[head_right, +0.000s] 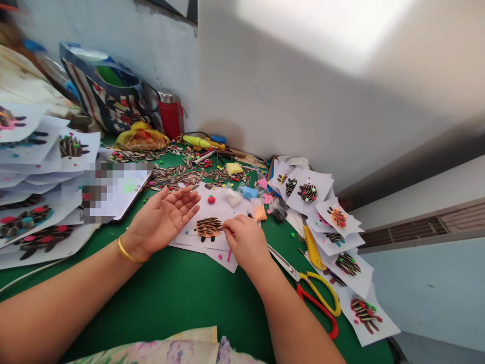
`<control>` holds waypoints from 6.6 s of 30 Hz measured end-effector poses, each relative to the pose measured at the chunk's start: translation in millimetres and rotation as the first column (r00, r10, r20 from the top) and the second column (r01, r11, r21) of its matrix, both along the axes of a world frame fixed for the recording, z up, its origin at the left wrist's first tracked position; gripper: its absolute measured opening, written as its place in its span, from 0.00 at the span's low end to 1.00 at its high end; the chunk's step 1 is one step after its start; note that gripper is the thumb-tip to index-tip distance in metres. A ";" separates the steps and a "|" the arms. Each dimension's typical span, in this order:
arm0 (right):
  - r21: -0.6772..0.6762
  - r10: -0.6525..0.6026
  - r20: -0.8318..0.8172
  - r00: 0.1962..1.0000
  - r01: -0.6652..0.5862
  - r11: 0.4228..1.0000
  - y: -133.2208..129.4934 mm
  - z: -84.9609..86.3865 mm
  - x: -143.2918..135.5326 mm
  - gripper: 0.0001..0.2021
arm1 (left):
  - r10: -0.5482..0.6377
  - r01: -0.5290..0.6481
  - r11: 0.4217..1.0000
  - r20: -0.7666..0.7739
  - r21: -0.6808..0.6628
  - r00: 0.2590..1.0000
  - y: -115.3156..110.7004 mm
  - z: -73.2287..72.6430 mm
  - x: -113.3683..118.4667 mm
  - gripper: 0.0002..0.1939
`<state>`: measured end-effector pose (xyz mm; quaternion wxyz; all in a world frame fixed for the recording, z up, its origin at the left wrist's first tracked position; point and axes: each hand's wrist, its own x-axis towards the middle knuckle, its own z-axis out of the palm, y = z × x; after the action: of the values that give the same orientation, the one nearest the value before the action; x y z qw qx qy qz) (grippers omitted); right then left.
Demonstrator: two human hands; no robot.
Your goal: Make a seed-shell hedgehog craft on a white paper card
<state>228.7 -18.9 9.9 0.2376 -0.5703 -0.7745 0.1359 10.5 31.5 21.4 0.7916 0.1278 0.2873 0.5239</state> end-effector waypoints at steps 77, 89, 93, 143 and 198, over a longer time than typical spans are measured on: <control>0.262 0.081 -0.101 0.992 -0.052 0.964 -0.7 -5.1 -5.5 0.10 | -0.231 0.243 0.968 0.146 -0.069 0.962 4.5 4.2 5.2 0.12; 0.176 0.041 -0.057 0.998 -0.030 0.984 9.4 -14.2 2.9 0.08 | -0.248 0.246 0.969 -0.086 -0.035 0.965 20.7 -0.2 -14.6 0.02; 0.159 0.073 -0.017 0.997 -0.070 0.985 7.9 -14.6 -2.1 0.07 | -0.156 0.392 0.897 -0.681 0.206 0.715 13.5 -7.5 -6.7 0.08; 0.141 0.225 0.194 0.955 -0.254 0.957 2.4 -23.7 -21.3 0.10 | 0.556 0.940 0.342 -0.808 0.009 -0.194 -6.8 -13.7 2.4 0.06; 0.242 -0.022 0.288 0.957 -0.051 0.969 -37.1 -40.0 -36.5 0.12 | 0.764 0.942 0.335 -0.575 -0.033 -0.292 -75.6 -35.7 -24.5 0.24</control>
<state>192.2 -56.0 -30.1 0.1901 -0.5442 -0.8159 -0.0446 -14.0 -44.2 -14.2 -0.0083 0.9254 0.3774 0.0332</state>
